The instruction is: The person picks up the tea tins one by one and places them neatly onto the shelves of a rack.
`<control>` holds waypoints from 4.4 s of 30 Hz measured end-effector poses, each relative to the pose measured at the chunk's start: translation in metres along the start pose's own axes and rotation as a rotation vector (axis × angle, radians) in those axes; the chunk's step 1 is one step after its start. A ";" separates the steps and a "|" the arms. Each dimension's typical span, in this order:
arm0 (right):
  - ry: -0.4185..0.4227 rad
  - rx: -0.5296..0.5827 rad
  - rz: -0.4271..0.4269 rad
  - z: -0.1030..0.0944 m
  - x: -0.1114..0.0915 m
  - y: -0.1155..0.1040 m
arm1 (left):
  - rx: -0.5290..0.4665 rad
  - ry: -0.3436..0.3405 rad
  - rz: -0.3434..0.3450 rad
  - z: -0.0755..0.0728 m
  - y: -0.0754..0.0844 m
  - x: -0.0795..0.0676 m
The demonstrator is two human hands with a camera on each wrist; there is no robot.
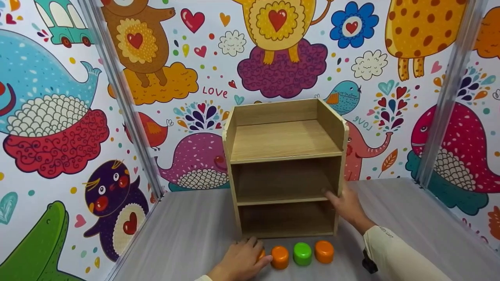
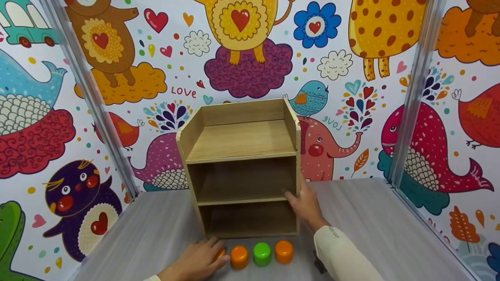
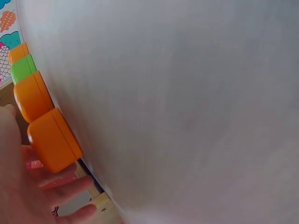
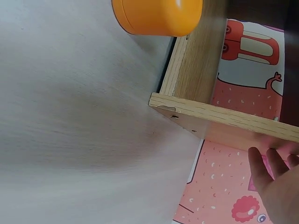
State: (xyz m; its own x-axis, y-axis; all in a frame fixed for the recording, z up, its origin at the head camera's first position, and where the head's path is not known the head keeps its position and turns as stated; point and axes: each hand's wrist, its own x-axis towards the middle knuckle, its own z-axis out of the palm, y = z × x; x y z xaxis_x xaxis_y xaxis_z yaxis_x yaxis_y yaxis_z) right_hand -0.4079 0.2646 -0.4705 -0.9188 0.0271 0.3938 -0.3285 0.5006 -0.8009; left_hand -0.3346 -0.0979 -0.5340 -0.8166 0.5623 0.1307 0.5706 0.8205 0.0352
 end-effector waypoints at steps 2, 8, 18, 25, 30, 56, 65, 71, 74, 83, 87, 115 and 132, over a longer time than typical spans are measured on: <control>0.000 0.000 0.001 0.000 0.000 0.000 | 0.002 -0.003 -0.003 0.000 -0.001 0.000; -0.003 -0.006 0.006 0.000 0.000 0.001 | 0.016 -0.024 -0.017 0.002 -0.002 0.001; -0.003 -0.017 0.013 0.000 0.001 0.003 | 0.028 -0.031 -0.016 0.003 -0.002 0.001; -0.008 -0.024 0.032 0.000 -0.002 0.000 | 0.071 -0.027 -0.012 0.000 0.001 0.000; -0.009 -0.019 0.022 0.001 -0.002 0.001 | 0.061 -0.049 -0.023 0.002 0.000 0.001; 0.025 -0.066 0.000 0.001 -0.002 0.003 | 0.093 -0.020 -0.006 0.004 -0.001 0.000; 0.014 -0.038 0.003 0.002 -0.001 0.003 | 0.084 -0.024 -0.002 0.004 -0.001 0.001; 0.019 -0.036 0.004 0.002 -0.001 0.004 | 0.090 -0.032 -0.006 0.006 -0.001 0.002; 0.014 -0.040 0.008 0.002 -0.002 0.003 | 0.085 -0.042 -0.011 0.006 -0.001 0.002; 0.025 -0.053 -0.004 0.002 -0.003 0.002 | 0.143 0.006 0.019 0.005 0.000 0.000; 0.027 -0.049 -0.001 0.001 -0.003 0.002 | 0.149 0.009 0.020 0.003 0.002 -0.001; 0.039 -0.037 -0.012 0.002 -0.004 0.001 | 0.141 -0.017 0.007 -0.002 0.001 0.002; 0.008 0.002 0.015 0.002 -0.004 0.001 | 0.125 -0.070 -0.030 -0.009 -0.001 0.005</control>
State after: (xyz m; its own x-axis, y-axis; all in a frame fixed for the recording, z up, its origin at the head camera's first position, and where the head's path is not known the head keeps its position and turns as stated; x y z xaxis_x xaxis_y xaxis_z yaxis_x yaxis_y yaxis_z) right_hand -0.4049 0.2638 -0.4740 -0.9218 0.0420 0.3854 -0.3151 0.4980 -0.8079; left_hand -0.3381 -0.0969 -0.5241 -0.8396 0.5397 0.0620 0.5341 0.8410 -0.0866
